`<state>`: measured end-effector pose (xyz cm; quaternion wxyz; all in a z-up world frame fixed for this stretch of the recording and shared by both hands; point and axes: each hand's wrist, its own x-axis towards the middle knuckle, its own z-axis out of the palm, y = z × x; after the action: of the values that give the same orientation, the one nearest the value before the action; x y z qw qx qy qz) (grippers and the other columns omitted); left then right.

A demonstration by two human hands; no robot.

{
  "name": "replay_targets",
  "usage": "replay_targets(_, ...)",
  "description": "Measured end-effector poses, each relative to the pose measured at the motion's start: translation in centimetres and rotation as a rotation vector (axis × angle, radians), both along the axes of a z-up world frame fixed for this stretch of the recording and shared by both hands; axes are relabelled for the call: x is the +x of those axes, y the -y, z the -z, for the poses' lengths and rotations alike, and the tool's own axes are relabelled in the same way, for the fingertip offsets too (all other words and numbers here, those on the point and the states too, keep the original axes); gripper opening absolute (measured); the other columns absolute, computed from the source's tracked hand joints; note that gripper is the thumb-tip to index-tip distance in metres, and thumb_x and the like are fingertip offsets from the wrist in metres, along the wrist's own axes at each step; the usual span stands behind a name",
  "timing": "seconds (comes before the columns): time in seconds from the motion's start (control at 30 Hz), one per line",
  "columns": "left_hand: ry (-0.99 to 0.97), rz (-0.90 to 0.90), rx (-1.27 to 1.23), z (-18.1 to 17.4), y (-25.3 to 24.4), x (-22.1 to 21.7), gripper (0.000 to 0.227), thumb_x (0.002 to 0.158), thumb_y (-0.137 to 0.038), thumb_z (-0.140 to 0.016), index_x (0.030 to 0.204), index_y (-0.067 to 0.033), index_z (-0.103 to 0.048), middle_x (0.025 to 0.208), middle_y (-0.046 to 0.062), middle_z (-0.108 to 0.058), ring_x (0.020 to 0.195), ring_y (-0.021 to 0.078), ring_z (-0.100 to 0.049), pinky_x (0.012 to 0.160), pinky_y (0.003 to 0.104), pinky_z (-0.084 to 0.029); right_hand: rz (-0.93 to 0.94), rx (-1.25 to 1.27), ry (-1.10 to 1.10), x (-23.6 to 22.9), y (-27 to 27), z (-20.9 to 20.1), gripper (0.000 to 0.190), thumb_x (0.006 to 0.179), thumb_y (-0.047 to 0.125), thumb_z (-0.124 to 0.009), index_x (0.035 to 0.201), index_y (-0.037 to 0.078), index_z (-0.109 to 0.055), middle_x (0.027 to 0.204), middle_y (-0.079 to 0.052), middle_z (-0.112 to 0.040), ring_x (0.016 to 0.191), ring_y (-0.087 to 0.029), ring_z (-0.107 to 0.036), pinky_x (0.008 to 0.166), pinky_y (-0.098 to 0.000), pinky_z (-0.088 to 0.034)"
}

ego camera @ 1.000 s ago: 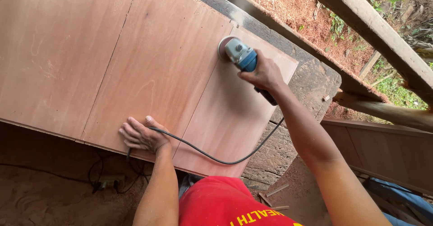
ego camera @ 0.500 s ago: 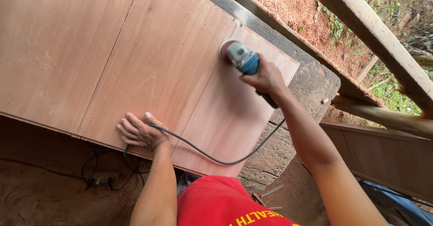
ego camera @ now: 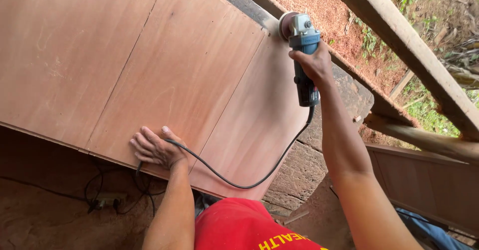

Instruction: The person uses a hammer and chisel to work on a wooden board, then switches to an angle grinder to sand the surface of the wood. The person moves around the workbench to access different areas of the board while sanding.

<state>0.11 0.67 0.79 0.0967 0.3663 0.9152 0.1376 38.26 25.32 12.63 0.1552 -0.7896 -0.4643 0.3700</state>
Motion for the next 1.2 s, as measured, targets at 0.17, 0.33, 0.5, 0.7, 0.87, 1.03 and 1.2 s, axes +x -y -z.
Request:
replay_targets(0.17, -0.020, 0.027, 0.008, 0.6, 0.7, -0.1, 0.067, 0.106, -0.047, -0.052, 0.151, 0.0029, -0.049, 0.160, 0.027, -0.036, 0.155, 0.0465, -0.021, 0.121, 0.068, -0.013, -0.113, -0.015, 0.041, -3.1, 0.7, -1.9, 0.070, 0.065, 0.036, -0.086, 0.123, 0.005, -0.059, 0.102, -0.011, -0.071, 0.084, -0.021, -0.072, 0.074, -0.0378, -0.062)
replay_targets(0.33, 0.006, 0.002, 0.003, 0.5, 0.5, 0.1, 0.067, 0.107, -0.047, -0.051, 0.151, 0.0024, -0.048, 0.161, 0.028, -0.036, 0.155, 0.0474, -0.021, 0.121, 0.068, -0.013, -0.218, 0.011, 0.124, -2.3, 0.4, 0.2, 0.068, 0.067, 0.036, -0.088, 0.120, 0.003, -0.062, 0.102, -0.014, -0.073, 0.086, -0.023, -0.072, 0.075, -0.0394, -0.060)
replay_targets(0.5, -0.019, 0.030, 0.003, 0.8, 0.8, 0.0, 0.068, 0.108, -0.047, -0.050, 0.153, 0.0026, -0.048, 0.161, 0.028, -0.036, 0.155, 0.0476, -0.021, 0.121, 0.068, -0.012, -0.257, 0.033, 0.105, -1.7, 1.3, 1.2, 0.070, 0.068, 0.034, -0.088, 0.125, 0.003, -0.061, 0.102, -0.015, -0.074, 0.083, -0.023, -0.074, 0.071, -0.0396, -0.061)
replay_targets(0.7, -0.010, 0.031, 0.011, 0.7, 0.8, -0.1, 0.067, 0.108, -0.048, -0.049, 0.152, 0.0032, -0.048, 0.160, 0.029, -0.037, 0.154, 0.0483, -0.022, 0.120, 0.069, -0.013, -0.271, -0.120, 0.055, -6.8, 3.0, -3.7, 0.077, 0.067, 0.035, -0.082, 0.134, 0.007, -0.056, 0.095, -0.014, -0.074, 0.069, -0.024, -0.073, 0.061, -0.0410, -0.063)
replay_targets(0.87, -0.004, 0.020, 0.008, 1.0, 0.8, -0.1, 0.068, 0.108, -0.048, -0.049, 0.152, 0.0029, -0.048, 0.160, 0.029, -0.036, 0.155, 0.0479, -0.021, 0.121, 0.069, -0.012, -0.537, -0.129, 0.093, -6.0, 6.5, 0.1, 0.084, 0.071, 0.036, -0.085, 0.141, 0.007, -0.050, 0.086, -0.019, -0.075, 0.060, -0.024, -0.072, 0.056, -0.0383, -0.061)
replay_targets(1.03, 0.000, 0.037, -0.004, 0.7, 0.9, 0.0, 0.069, 0.109, -0.047, -0.048, 0.154, 0.0050, -0.047, 0.161, 0.030, -0.034, 0.155, 0.0492, -0.019, 0.121, 0.070, -0.010, -0.512, -0.150, 0.068, -6.9, 5.2, -2.1, 0.083, 0.071, 0.036, -0.084, 0.141, 0.007, -0.049, 0.084, -0.017, -0.075, 0.057, -0.022, -0.072, 0.054, -0.0357, -0.062)
replay_targets(1.2, 0.005, 0.032, -0.017, 0.7, 0.9, -0.1, 0.069, 0.108, -0.047, -0.049, 0.154, 0.0036, -0.046, 0.161, 0.029, -0.034, 0.156, 0.0480, -0.019, 0.122, 0.069, -0.010, -0.301, -0.188, 0.057, -5.8, 2.4, -2.9, 0.082, 0.069, 0.035, -0.080, 0.140, 0.007, -0.049, 0.086, -0.015, -0.073, 0.056, -0.022, -0.071, 0.050, -0.0372, -0.062)
